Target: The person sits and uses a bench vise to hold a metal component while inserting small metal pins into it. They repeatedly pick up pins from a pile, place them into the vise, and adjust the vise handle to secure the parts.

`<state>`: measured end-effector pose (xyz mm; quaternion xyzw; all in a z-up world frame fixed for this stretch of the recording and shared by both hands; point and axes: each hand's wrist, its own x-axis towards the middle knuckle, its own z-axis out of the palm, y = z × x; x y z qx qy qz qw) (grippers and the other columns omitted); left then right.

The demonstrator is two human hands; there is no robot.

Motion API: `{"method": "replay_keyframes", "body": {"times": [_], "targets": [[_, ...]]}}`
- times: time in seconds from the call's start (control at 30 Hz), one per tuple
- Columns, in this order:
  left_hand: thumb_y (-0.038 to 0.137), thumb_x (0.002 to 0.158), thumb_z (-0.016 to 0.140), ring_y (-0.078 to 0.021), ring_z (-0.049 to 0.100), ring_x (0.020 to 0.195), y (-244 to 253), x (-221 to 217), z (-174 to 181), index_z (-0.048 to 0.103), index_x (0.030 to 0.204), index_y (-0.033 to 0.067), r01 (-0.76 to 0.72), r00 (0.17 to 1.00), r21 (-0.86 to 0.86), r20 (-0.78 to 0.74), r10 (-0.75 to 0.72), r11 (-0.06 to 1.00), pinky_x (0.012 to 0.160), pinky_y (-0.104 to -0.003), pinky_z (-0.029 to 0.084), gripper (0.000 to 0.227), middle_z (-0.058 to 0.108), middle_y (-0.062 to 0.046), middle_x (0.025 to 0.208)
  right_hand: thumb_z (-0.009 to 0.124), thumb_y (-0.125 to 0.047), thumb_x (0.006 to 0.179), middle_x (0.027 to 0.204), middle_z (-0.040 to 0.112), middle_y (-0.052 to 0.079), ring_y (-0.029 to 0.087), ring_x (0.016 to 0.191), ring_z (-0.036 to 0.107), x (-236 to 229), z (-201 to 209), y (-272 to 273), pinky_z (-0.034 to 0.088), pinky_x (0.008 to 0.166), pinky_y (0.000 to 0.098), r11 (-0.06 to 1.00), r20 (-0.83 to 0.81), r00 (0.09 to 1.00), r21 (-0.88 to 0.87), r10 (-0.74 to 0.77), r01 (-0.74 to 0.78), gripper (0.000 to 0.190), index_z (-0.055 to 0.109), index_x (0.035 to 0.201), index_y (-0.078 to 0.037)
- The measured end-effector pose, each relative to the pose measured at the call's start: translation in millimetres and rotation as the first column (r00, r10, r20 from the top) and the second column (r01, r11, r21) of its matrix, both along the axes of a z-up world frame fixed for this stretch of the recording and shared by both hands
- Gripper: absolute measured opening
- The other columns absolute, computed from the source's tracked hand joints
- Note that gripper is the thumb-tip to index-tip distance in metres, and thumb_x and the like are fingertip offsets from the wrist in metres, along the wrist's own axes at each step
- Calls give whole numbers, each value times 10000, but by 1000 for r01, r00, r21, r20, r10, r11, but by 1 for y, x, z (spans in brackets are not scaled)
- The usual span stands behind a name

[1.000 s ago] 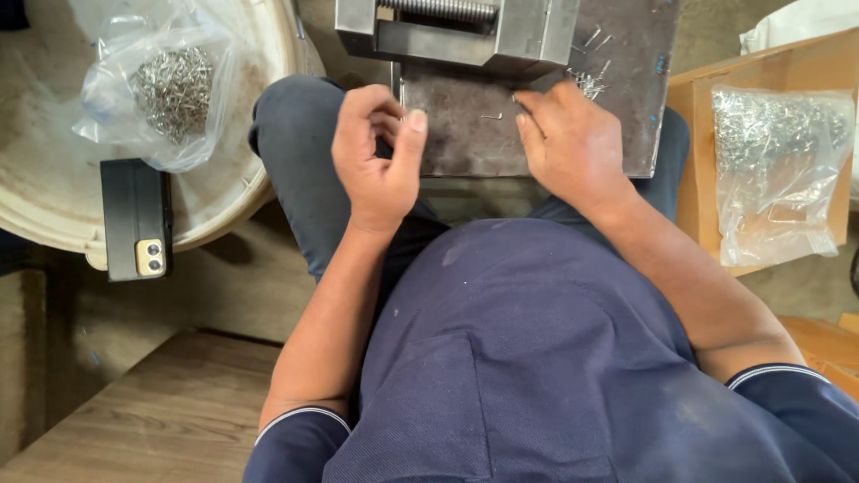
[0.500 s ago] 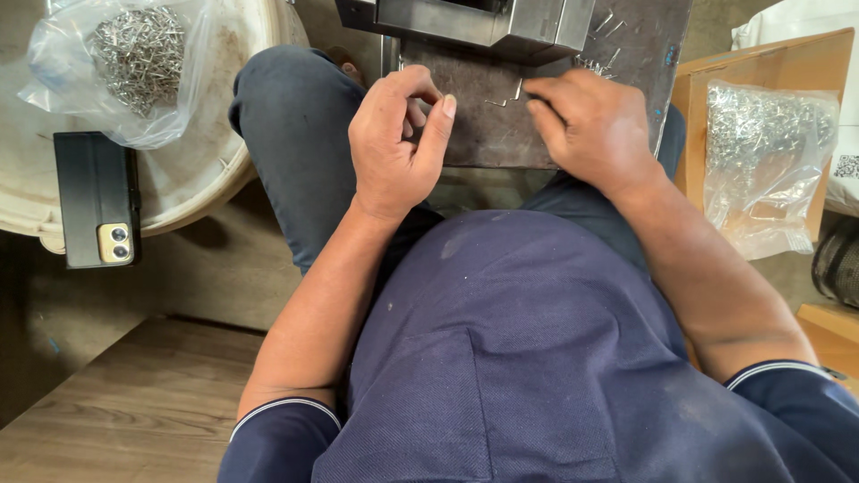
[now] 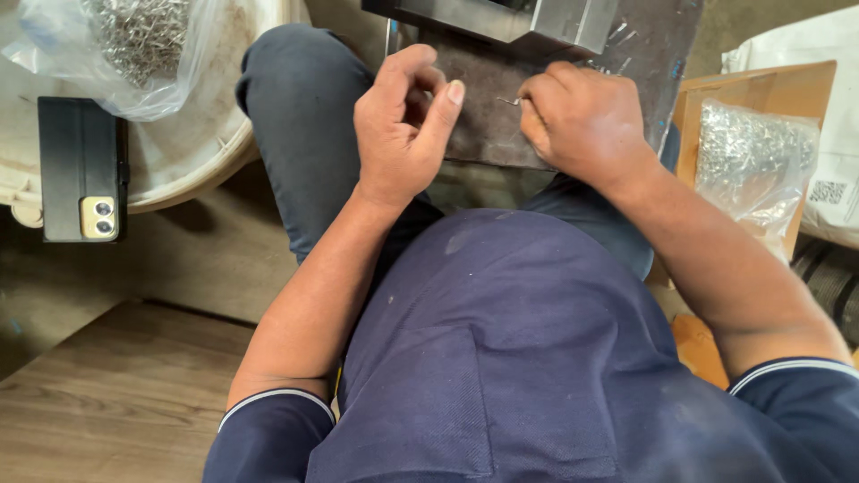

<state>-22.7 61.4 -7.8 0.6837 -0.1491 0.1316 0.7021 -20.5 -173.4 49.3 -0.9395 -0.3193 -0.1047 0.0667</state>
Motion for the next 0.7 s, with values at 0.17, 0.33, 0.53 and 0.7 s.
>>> {"method": "replay_keyframes", "body": {"times": [0.17,0.33,0.53,0.7], "targets": [[72,1061,739,-25,466,569,-1,-1,-2,562,1285,50,7,1000,48,-25,-6,999,516,-191,372,286,661,1,880,775,-175,961,856,607,41,224,745,653,-3,-6,6,507,631,356,999,7,1000,-42,-17,18,108,692,924,-116],[76,1061,737,-32,466,582,0,-2,-3,560,1285,48,5,999,25,-35,-4,1000,515,-196,372,287,658,5,871,783,-181,900,815,594,46,221,708,647,2,-7,10,503,596,354,986,5,1000,-167,19,-18,193,608,858,-110],[80,1070,705,-80,548,703,-5,-1,-6,546,1319,44,53,978,-278,-178,-106,959,634,-234,471,297,662,-33,913,767,-185,881,801,601,68,252,724,663,10,-8,11,516,609,364,989,-38,999,-146,19,-25,221,578,869,-69],[291,1080,553,-227,688,1042,-9,-12,-15,507,1314,28,-14,781,-830,-357,-512,558,938,-407,593,355,671,-131,1190,715,-125,962,848,654,89,265,728,666,-2,8,13,519,643,383,967,-261,961,209,-92,149,113,640,949,-42]]}}
